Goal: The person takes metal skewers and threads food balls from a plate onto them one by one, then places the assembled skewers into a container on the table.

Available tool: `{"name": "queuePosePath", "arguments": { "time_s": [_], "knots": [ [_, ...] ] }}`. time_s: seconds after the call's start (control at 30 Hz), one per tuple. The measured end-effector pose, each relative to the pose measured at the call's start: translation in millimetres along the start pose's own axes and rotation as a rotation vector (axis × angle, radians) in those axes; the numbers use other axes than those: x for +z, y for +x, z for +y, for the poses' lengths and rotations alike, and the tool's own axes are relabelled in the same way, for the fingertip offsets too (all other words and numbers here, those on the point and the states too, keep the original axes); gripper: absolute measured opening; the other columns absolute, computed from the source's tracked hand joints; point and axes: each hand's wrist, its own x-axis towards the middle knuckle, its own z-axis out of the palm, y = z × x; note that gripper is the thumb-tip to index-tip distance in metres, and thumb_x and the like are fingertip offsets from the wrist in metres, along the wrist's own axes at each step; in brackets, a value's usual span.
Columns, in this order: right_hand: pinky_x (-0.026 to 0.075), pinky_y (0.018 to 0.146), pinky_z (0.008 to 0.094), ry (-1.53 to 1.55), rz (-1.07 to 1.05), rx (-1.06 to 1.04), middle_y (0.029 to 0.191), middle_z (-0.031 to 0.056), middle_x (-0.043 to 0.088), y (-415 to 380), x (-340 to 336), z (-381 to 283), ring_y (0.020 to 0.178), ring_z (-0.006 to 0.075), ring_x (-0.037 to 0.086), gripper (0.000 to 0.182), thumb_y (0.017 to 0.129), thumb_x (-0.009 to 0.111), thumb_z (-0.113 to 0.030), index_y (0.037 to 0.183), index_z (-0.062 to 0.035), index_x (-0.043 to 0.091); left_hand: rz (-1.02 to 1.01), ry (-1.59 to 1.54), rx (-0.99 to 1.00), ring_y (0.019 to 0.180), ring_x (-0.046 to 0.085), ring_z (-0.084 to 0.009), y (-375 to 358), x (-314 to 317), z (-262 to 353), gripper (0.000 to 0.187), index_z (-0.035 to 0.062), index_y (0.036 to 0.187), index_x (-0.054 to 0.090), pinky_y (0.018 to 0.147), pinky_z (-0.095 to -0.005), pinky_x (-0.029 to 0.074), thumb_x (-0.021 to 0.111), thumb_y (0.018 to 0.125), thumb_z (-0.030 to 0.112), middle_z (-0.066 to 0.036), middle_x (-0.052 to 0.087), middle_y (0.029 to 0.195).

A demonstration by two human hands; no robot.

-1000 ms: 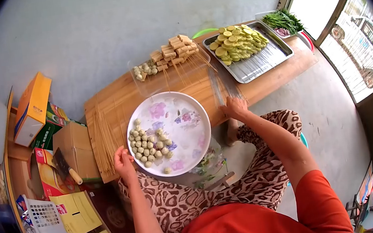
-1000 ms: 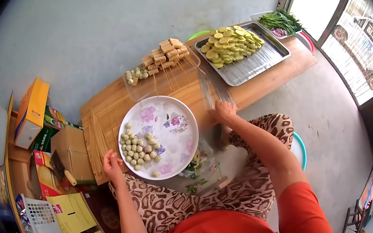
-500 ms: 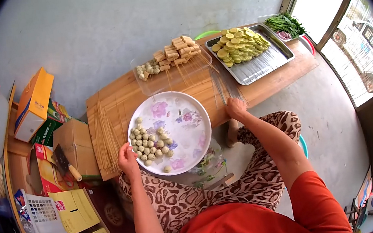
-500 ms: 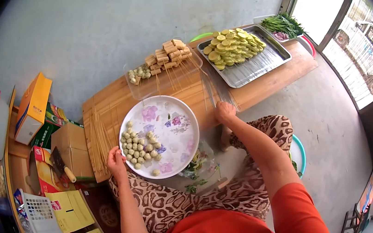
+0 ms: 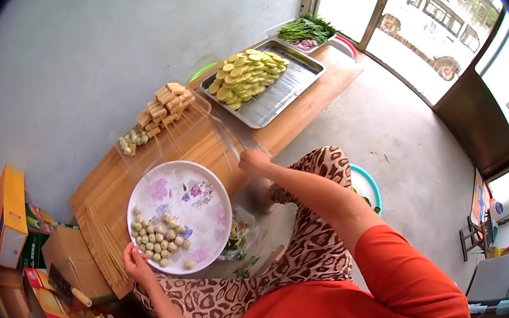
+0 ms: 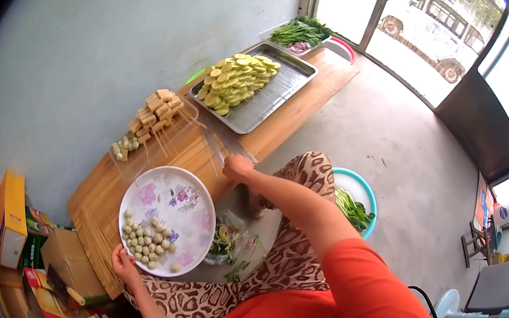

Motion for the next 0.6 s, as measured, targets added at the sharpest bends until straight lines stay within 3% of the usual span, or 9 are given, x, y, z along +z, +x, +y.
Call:
{"name": "queuePosePath", "arguments": {
  "time_s": [0.07,0.1,0.17,0.2,0.27,0.43,0.53,0.6],
  "knots": [
    [0.053,0.063,0.0348,0.247,-0.086,-0.042,0.071,0.0134,0.066,1,-2,2,0.072,0.0255,0.067,0.018,0.078,0.054,-0.016,0.079,-0.0007,0.064,0.005,0.042,0.0,0.06,0.048,-0.0051,0,-2,-1,0.019,0.0019,0.105,0.061,0.054,-0.0194,0.042,0.052,0.091,0.011,0.0,0.06,0.081],
    [0.053,0.063,0.0348,0.248,-0.107,-0.057,0.071,0.0134,0.066,0,-2,4,0.072,0.0255,0.067,0.018,0.078,0.054,-0.016,0.079,-0.0007,0.064,0.011,0.038,-0.009,0.059,0.048,-0.0052,0,-1,2,0.019,0.0016,0.105,0.061,0.053,-0.0195,0.042,0.053,0.091,0.011,0.0,0.06,0.081],
    [0.05,0.054,0.0303,0.902,-0.32,0.091,0.065,0.0081,0.061,-9,-3,5,0.063,0.019,0.063,0.014,0.081,0.057,-0.016,0.075,-0.0033,0.06,0.01,0.02,0.005,0.059,0.049,-0.0053,1,-1,0,0.019,0.0008,0.105,0.061,0.054,-0.0194,0.042,0.052,0.091,0.01,-0.001,0.06,0.081],
    [0.05,0.054,0.0303,0.9,-0.333,0.09,0.065,0.0081,0.061,-16,-2,3,0.063,0.019,0.063,0.014,0.081,0.057,-0.016,0.075,-0.0033,0.06,0.02,0.028,-0.001,0.059,0.049,-0.0053,1,-2,1,0.019,0.0008,0.105,0.061,0.054,-0.0194,0.042,0.052,0.091,0.01,-0.001,0.06,0.081],
    [0.046,0.049,0.0273,1.396,-0.472,0.194,0.064,0.0041,0.055,-37,-4,-1,0.056,0.0158,0.057,0.01,0.083,0.058,-0.014,0.077,-0.0067,0.056,0.014,0.048,0.036,0.059,0.049,-0.0055,1,-1,2,0.02,0.0001,0.106,0.061,0.054,-0.0194,0.042,0.052,0.091,0.01,-0.001,0.061,0.082],
    [0.045,0.05,0.0251,1.467,-0.537,0.061,0.067,0.0049,0.055,-110,-3,-10,0.055,0.0151,0.055,0.012,0.086,0.057,-0.015,0.08,-0.0059,0.052,-0.005,0.01,0.026,0.059,0.05,-0.006,3,0,2,0.021,-0.0003,0.107,0.06,0.055,-0.0193,0.042,0.053,0.09,0.01,-0.001,0.06,0.079],
    [0.045,0.05,0.0246,1.417,-0.634,0.078,0.067,0.004,0.055,-165,-18,-28,0.055,0.0132,0.054,0.014,0.088,0.057,-0.016,0.081,-0.0053,0.052,-0.049,-0.123,-0.106,0.058,0.049,-0.0046,-12,20,26,0.021,0.0012,0.107,0.06,0.05,-0.0175,0.039,0.054,0.089,0.011,0.0,0.058,0.078],
    [0.045,0.055,0.0244,1.208,-0.745,-0.153,0.069,0.0021,0.055,-190,-14,-33,0.06,0.0099,0.054,0.013,0.091,0.053,-0.015,0.083,-0.0054,0.053,-0.195,-0.18,-0.24,0.056,0.05,-0.005,-28,36,39,0.026,0.0025,0.113,0.058,0.048,-0.0178,0.04,0.054,0.09,0.015,-0.004,0.063,0.089]
  ]
}}
